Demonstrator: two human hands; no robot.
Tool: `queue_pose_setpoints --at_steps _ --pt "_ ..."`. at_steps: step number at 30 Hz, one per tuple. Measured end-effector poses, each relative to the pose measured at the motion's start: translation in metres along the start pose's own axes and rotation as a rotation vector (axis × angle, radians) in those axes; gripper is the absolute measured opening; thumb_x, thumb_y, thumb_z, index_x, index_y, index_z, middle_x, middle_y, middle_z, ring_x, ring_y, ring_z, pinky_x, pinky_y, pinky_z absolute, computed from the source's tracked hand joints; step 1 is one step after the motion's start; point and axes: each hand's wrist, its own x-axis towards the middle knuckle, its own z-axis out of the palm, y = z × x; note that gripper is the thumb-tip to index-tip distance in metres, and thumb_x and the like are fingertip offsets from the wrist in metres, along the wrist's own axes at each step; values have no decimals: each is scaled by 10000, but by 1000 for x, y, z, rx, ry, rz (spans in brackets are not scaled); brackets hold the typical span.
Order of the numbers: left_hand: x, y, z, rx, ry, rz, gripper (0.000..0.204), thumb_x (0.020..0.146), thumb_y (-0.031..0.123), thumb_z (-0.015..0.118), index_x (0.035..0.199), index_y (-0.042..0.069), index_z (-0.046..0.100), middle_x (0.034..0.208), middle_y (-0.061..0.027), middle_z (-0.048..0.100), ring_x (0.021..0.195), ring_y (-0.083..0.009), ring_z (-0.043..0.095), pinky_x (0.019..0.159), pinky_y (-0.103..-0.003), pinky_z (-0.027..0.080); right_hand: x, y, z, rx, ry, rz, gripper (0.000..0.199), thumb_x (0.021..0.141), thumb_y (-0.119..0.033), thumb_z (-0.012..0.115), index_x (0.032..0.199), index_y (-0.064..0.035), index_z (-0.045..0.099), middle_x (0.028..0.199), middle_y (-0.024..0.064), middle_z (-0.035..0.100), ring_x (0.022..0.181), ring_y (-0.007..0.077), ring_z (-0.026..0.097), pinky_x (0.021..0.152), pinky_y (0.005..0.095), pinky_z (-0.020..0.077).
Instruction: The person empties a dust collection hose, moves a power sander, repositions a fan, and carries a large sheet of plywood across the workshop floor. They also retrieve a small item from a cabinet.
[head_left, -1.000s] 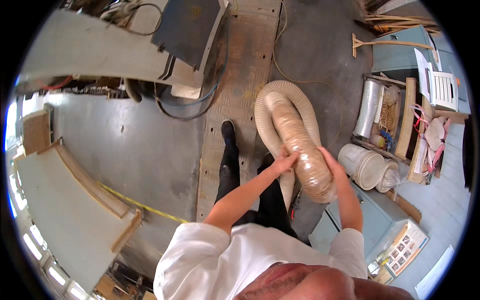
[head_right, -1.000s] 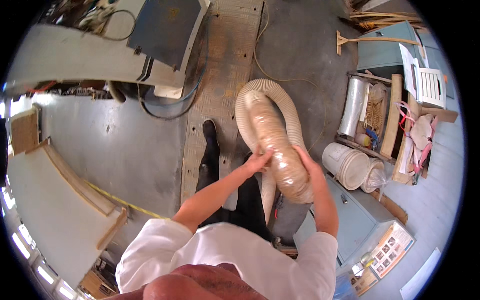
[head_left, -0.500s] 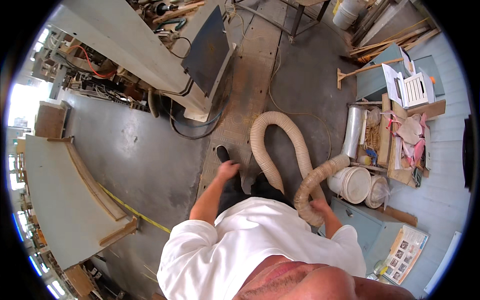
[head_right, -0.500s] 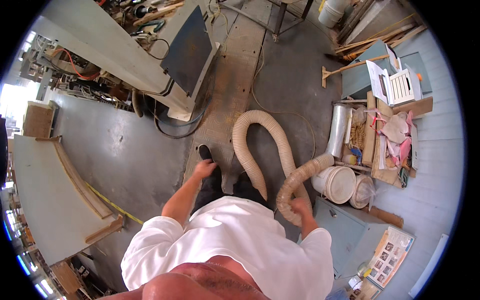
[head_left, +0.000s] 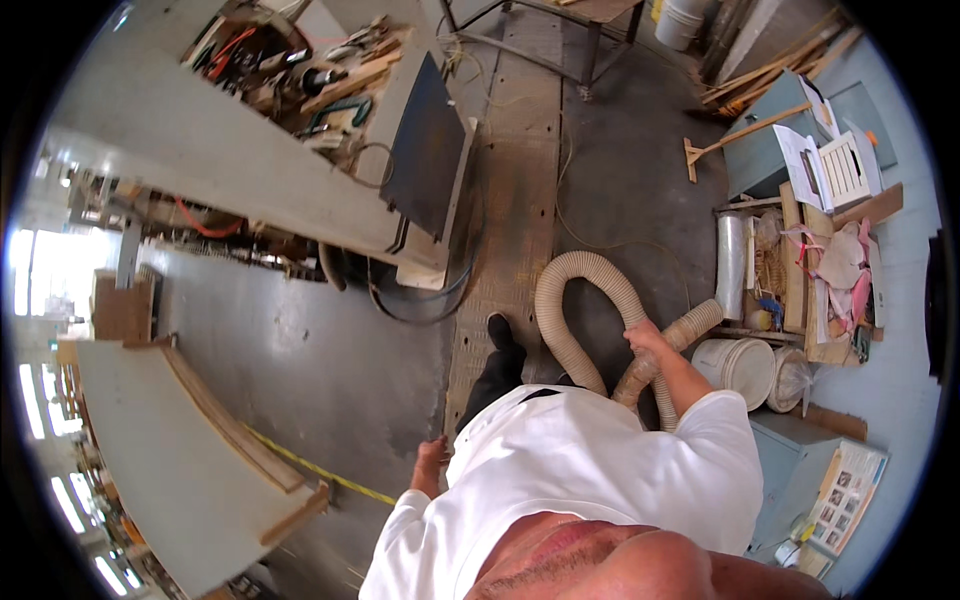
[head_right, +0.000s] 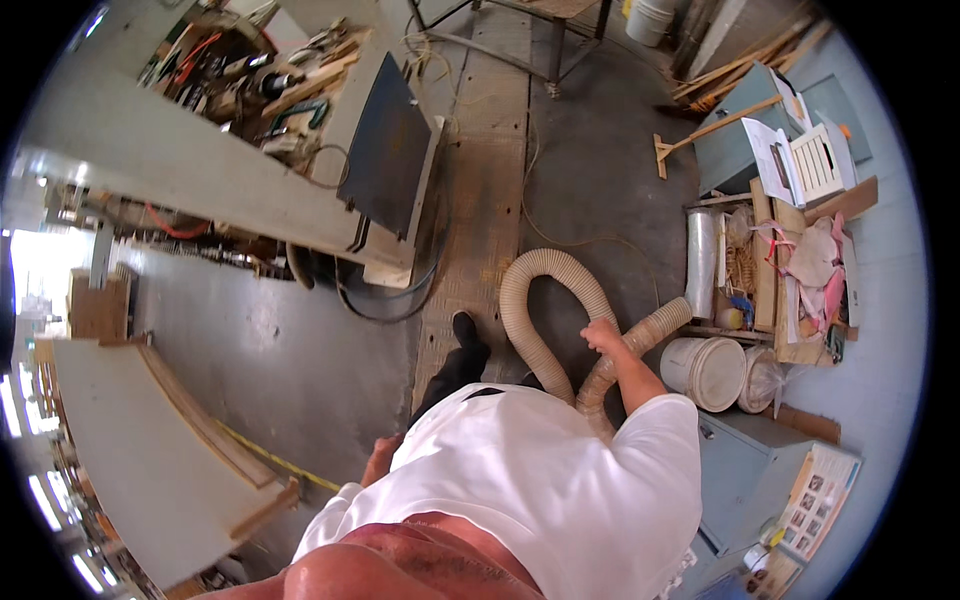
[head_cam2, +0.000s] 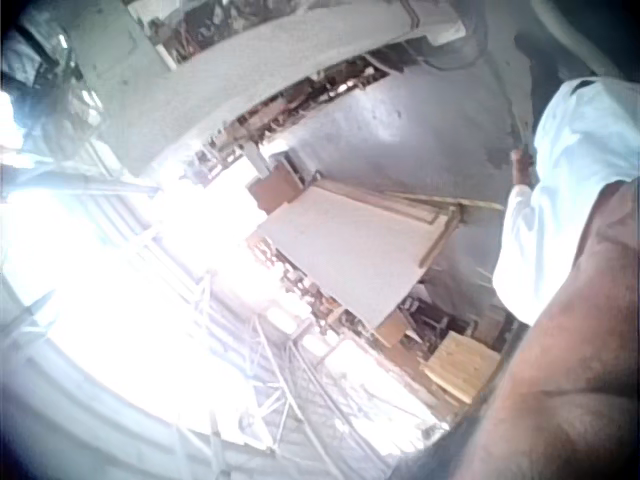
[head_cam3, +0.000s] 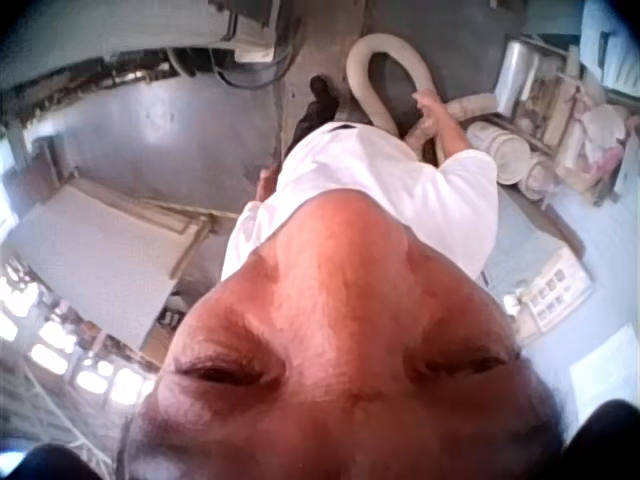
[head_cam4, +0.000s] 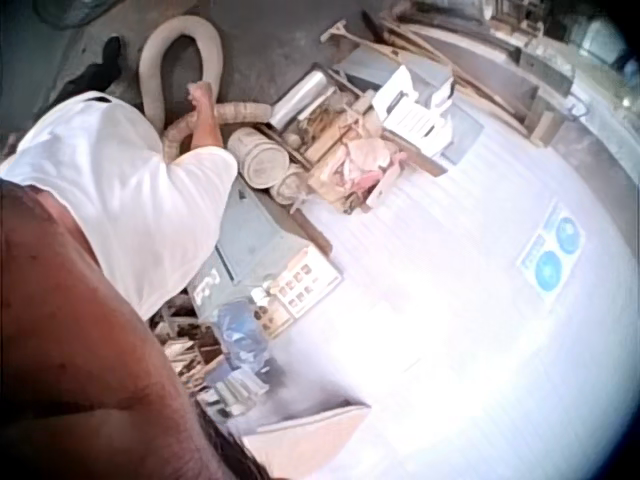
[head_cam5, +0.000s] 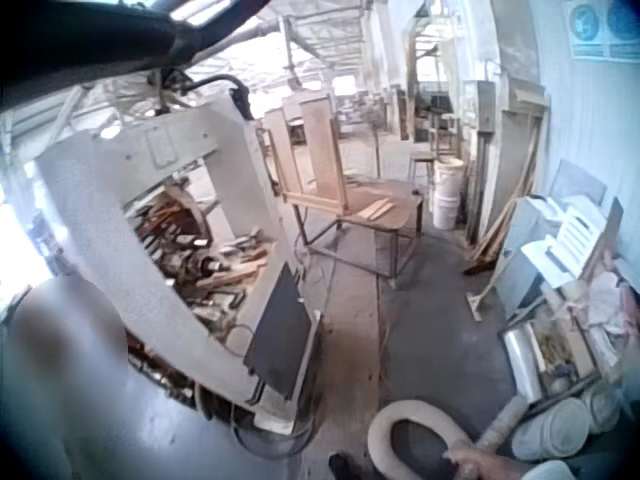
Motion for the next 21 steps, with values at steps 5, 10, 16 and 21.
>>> queue_pose_setpoints --at_steps 5,10,16,21 --pt "47 128 -19 358 -106 487 406 820 327 623 1067 6 628 741 -83 638 637 -152 604 519 -299 468 -3 -116 -18 -38 29 8 196 753 -186 600 738 9 600 640 82 586 541 163 588 436 289 448" --pt "97 317 -56 623 -30 486 363 802 356 561 919 30 670 678 -134 633 623 -194 620 563 -346 495 -4 -162 -13 261 -11 -88 185 793 -174 571 744 4 589 659 80 582 546 163 574 438 303 444" --pt "146 490 -25 659 236 978 345 803 327 545 915 25 667 760 -98 655 679 -194 634 561 -335 494 32 -102 12 362 -44 97 167 808 -140 573 694 -19 591 632 66 551 552 165 550 486 324 456" --pt "137 544 49 281 -82 715 383 807 380 564 901 19 652 849 -172 659 784 -294 633 757 -386 478 97 -48 23 -420 -207 -10 163 742 -202 641 712 -41 638 683 105 635 604 241 610 500 402 492"
